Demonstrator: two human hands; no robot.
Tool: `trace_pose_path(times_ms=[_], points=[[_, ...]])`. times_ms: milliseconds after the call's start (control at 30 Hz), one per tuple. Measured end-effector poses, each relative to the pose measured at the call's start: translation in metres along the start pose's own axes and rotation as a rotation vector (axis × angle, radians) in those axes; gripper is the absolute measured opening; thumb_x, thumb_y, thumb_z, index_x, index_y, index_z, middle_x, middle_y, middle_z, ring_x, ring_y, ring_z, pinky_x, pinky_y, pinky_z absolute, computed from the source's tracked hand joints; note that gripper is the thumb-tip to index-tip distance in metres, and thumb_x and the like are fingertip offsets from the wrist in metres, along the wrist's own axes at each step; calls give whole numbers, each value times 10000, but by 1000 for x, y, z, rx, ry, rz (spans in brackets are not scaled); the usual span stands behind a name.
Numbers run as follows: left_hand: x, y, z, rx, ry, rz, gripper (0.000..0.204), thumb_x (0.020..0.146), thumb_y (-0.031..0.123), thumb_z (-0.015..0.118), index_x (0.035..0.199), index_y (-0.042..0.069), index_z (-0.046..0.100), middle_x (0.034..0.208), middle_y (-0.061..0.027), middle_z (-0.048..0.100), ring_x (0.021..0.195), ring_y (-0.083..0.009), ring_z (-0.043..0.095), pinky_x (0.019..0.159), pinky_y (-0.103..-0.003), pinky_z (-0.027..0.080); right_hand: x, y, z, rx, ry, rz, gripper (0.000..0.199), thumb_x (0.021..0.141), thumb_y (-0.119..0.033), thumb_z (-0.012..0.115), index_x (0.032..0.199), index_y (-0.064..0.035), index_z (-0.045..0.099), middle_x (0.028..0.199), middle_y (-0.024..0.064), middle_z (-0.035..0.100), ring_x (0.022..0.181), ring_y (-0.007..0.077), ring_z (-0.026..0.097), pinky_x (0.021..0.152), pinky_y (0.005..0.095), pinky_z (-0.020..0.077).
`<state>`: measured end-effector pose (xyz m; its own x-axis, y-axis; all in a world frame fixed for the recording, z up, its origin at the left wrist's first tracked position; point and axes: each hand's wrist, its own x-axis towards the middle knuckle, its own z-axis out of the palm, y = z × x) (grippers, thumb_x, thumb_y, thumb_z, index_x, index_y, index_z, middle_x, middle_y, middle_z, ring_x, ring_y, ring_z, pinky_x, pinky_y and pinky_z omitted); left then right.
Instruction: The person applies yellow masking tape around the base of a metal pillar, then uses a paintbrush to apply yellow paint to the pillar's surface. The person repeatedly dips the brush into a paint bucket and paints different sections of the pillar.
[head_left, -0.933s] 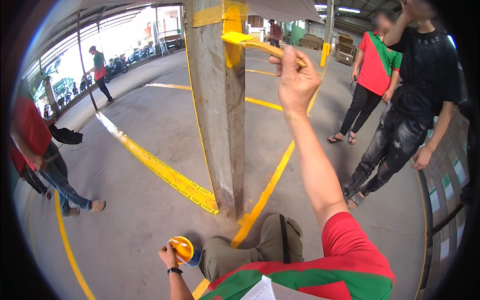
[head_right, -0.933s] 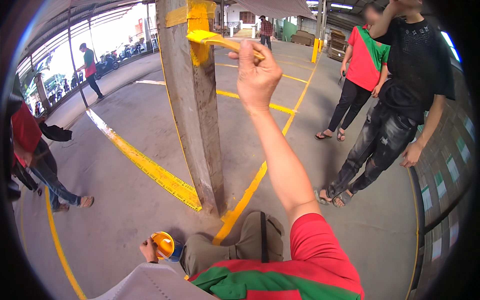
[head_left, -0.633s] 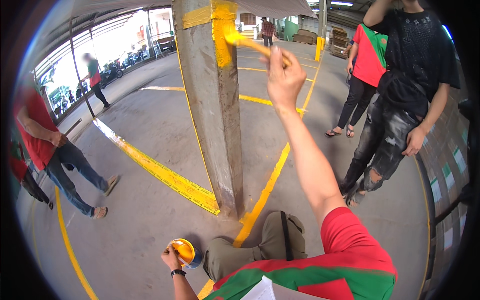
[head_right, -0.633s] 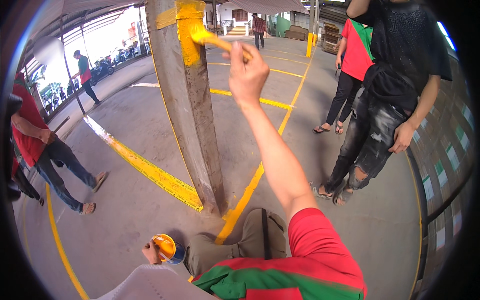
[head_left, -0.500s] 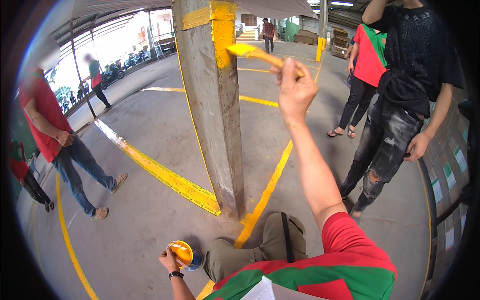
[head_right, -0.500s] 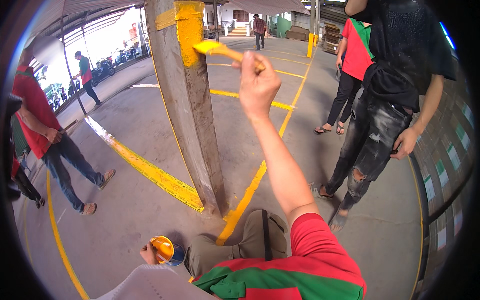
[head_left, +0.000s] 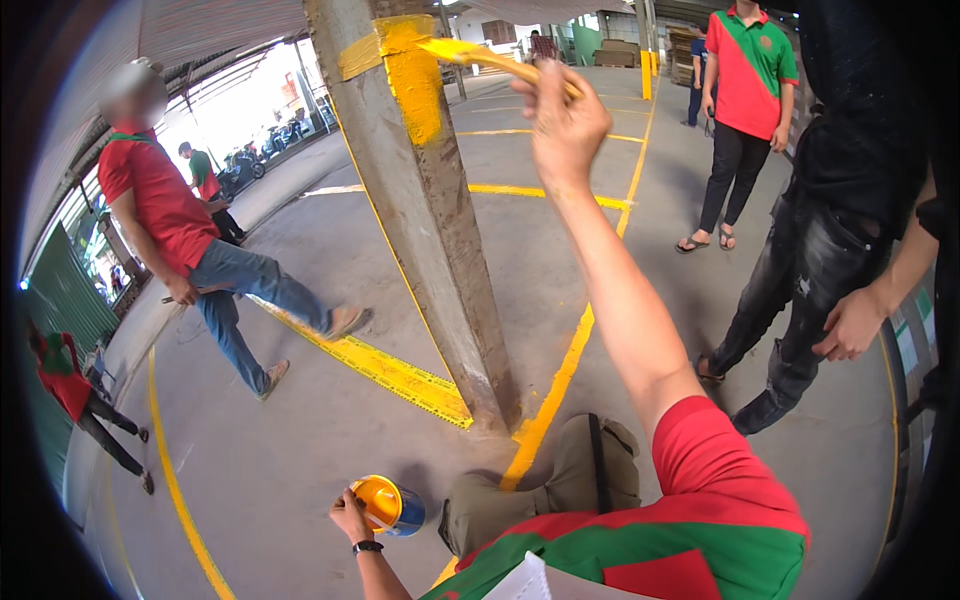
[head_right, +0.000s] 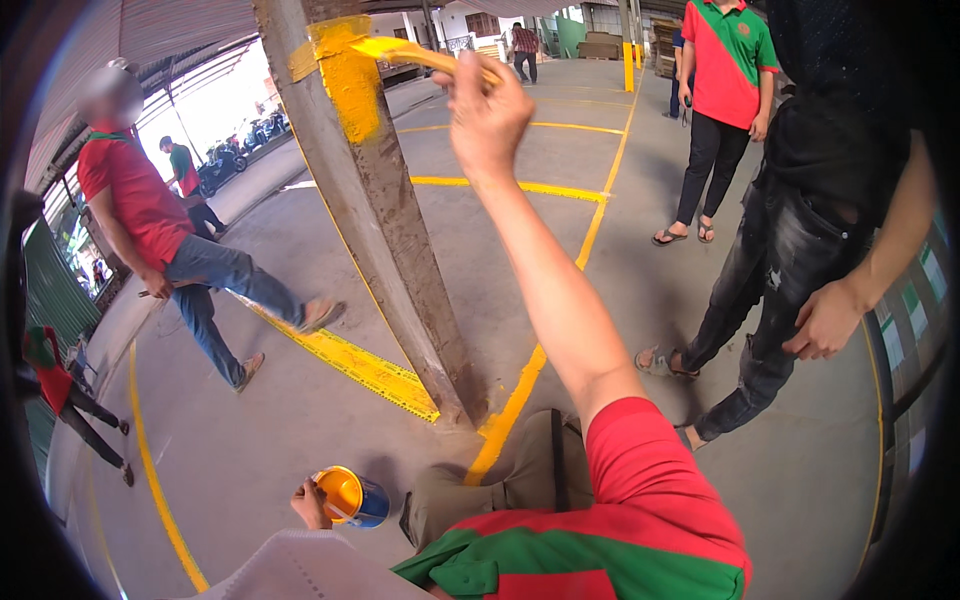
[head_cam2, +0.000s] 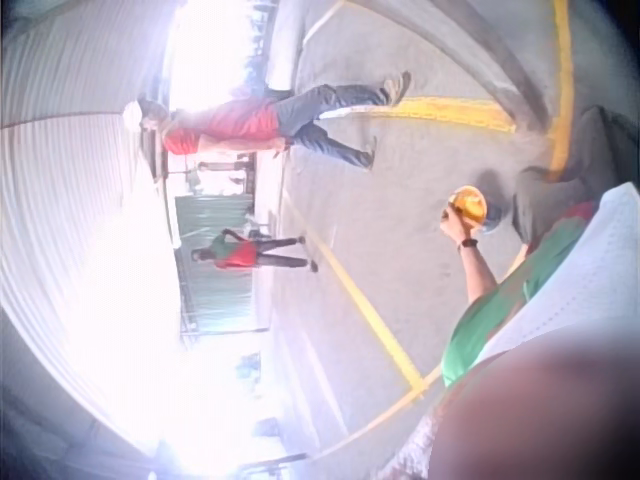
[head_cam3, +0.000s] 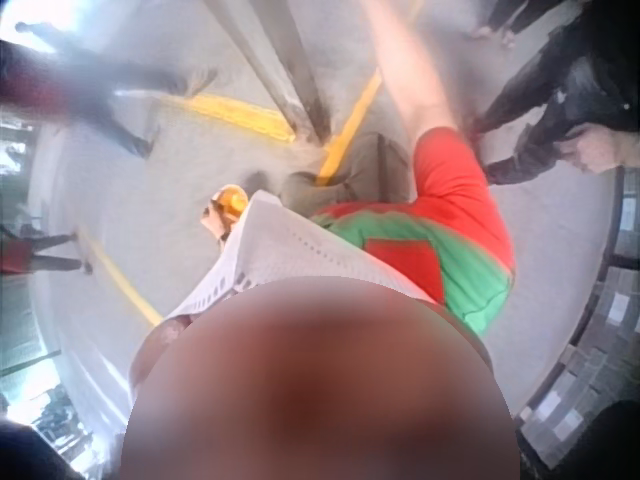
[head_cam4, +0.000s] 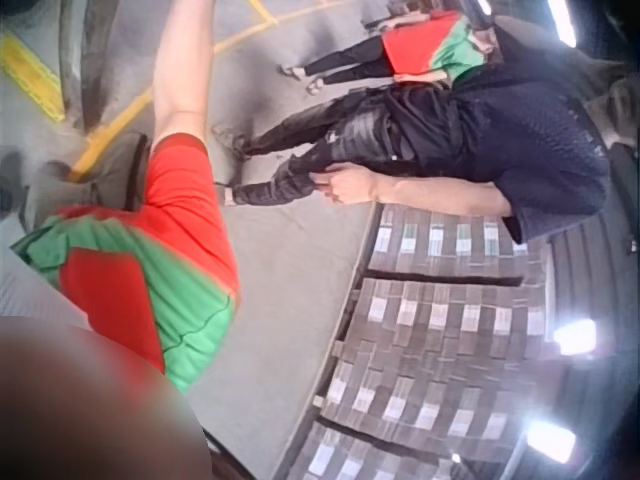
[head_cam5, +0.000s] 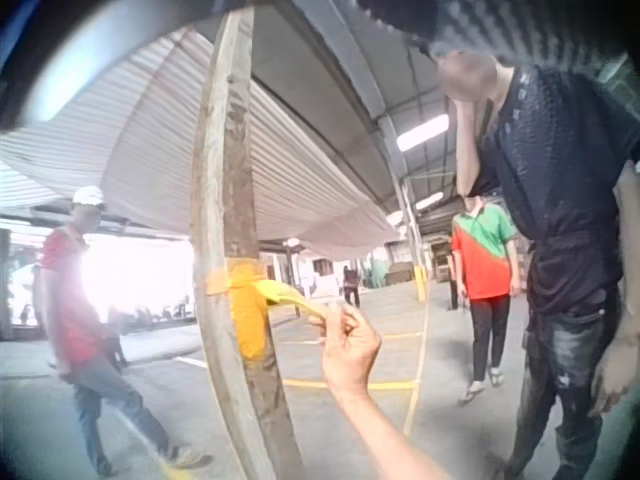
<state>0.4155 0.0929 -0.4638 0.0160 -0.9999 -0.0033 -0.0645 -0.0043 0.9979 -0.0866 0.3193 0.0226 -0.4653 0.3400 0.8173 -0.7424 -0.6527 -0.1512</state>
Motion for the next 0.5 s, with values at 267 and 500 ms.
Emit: trace_pose_path(times_ms=[267, 500], points=[[-19, 75, 3, -20, -7, 141, 323, 1005, 239, 642, 828, -32, 648, 648, -47, 613, 542, -124, 571, 512, -267, 424, -27, -2, -11, -204, 40, 260, 261, 1035, -229, 649, 1036, 25, 707, 769, 70, 771, 562, 43, 585, 511, 220, 428], [-47, 155, 9, -44, -45, 227, 321, 990, 217, 649, 770, -16, 634, 638, -40, 594, 541, -124, 554, 512, -268, 414, 7, 10, 11, -222, 13, 47, 285, 1041, -258, 644, 1052, 20, 709, 801, 51, 776, 599, 47, 616, 528, 222, 464]])
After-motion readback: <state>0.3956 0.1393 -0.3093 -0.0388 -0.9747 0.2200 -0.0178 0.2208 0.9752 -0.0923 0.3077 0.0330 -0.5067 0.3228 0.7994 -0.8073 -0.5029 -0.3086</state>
